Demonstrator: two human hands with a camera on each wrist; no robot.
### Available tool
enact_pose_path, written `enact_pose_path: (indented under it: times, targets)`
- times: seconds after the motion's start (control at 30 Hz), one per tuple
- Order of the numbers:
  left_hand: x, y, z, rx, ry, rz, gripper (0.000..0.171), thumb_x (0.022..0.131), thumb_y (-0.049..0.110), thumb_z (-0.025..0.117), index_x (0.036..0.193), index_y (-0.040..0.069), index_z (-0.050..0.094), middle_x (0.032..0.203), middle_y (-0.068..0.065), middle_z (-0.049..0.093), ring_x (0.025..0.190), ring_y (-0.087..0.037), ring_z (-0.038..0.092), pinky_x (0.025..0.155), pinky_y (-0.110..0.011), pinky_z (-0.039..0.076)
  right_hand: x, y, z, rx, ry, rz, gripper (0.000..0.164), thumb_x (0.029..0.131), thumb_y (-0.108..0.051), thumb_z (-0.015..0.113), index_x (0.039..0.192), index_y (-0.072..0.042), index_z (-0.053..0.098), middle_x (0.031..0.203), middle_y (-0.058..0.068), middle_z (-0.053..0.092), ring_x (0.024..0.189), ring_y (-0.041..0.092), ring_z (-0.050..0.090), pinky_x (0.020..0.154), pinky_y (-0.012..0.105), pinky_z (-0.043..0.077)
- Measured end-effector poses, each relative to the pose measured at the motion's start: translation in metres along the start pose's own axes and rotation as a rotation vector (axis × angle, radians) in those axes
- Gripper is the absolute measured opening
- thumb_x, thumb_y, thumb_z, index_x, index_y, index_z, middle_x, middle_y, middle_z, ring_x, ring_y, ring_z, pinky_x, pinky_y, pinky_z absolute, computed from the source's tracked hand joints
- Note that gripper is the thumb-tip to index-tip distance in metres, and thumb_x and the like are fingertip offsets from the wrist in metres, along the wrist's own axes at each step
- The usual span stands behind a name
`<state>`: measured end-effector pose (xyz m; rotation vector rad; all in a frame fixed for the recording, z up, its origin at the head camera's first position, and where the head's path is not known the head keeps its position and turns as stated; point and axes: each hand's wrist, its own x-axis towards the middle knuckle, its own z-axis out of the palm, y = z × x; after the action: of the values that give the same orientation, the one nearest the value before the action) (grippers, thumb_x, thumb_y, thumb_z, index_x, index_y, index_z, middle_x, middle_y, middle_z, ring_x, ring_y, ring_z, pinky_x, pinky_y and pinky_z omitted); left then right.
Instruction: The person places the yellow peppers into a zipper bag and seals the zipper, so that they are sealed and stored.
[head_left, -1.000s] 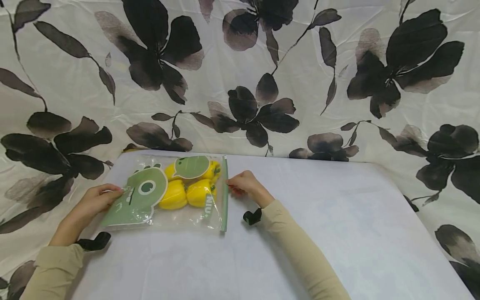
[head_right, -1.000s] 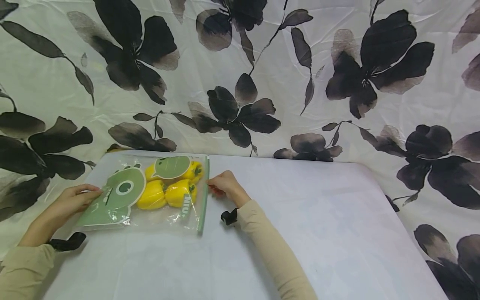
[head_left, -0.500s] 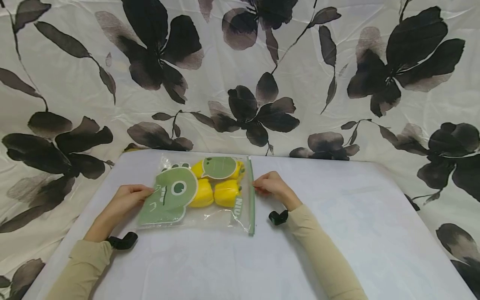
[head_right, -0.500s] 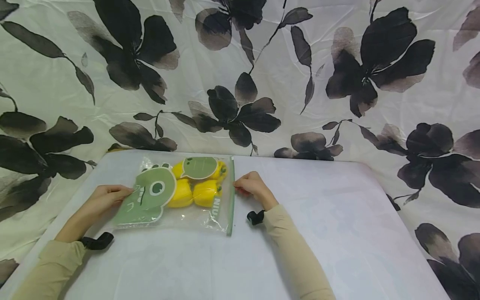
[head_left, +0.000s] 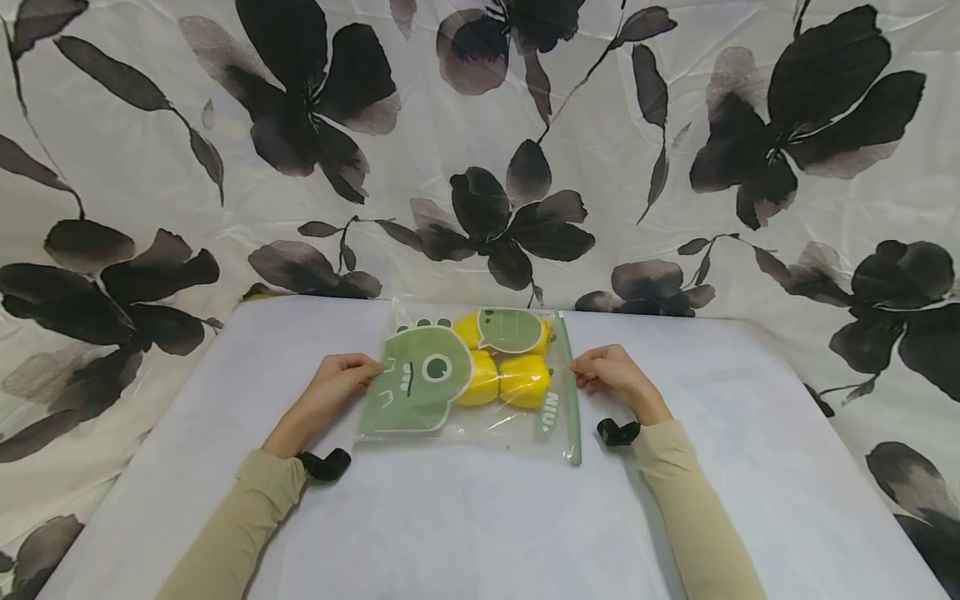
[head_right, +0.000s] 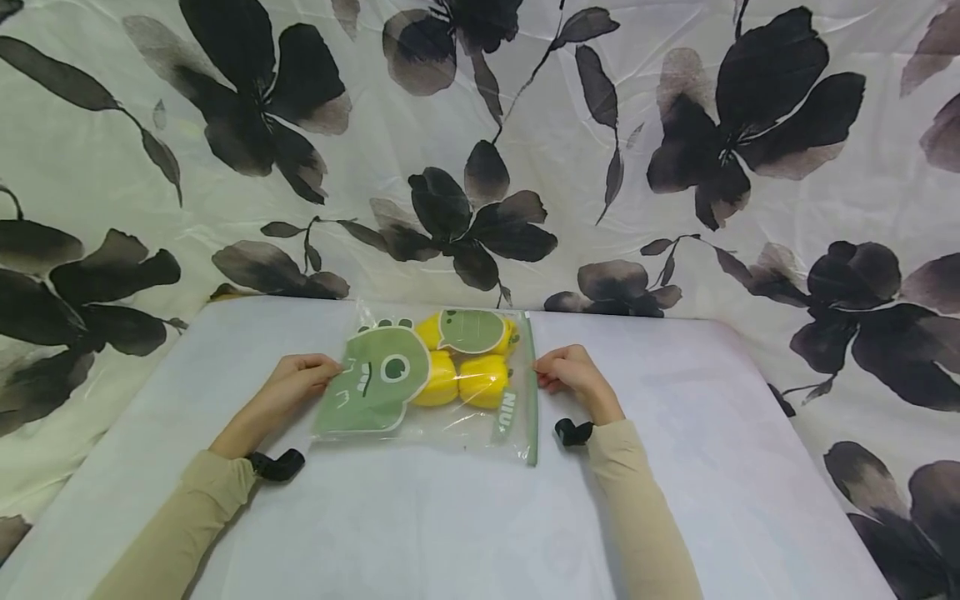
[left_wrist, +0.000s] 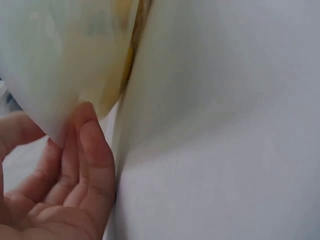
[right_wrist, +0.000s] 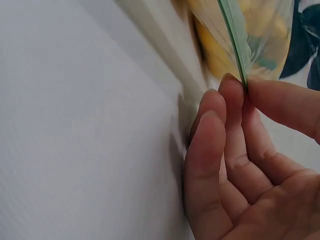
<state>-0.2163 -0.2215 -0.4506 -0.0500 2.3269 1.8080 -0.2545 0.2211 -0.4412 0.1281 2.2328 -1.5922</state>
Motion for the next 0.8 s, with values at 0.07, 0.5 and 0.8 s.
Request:
enact_pose_path:
  times: [0.07,0.5,0.8]
  targets:
    - [0.003,-0.001,0.004,-0.032,-0.012,0.021,0.022,0.095,0.013,0.062,0.103,-0.007,0.067,0.090,0.000,0.065,0.086,-0.010,0.056,0.074,-0.022,0.049,0.000,0.002,-0.005,0.019,0.007,-0.002,0.025,0.093,-0.010,0.063,0.107,0.011,0.066,0.074,0.005,0.064,0.065,0.013,0.059,0.060,0.023,0.053]
    - [0.015,-0.011,0.004,-0.120,-0.045,0.080,0.016,0.094,0.009,0.061,0.098,-0.005,0.068,0.093,0.000,0.065,0.088,-0.010,0.057,0.075,-0.021,0.048,0.005,0.010,-0.013,0.184,-0.020,-0.003,0.029,0.095,-0.006,0.060,0.116,0.015,0.060,0.084,0.004,0.066,0.073,0.012,0.063,0.071,0.025,0.056]
    - [0.018,-0.018,0.010,-0.081,-0.039,0.126,0.016,0.095,0.012,0.064,0.097,-0.003,0.068,0.078,0.003,0.064,0.074,-0.008,0.057,0.068,-0.022,0.050,0.003,0.020,-0.011,0.271,0.045,-0.001,0.020,0.096,-0.009,0.056,0.108,0.005,0.064,0.092,0.002,0.064,0.081,0.010,0.062,0.076,0.023,0.054]
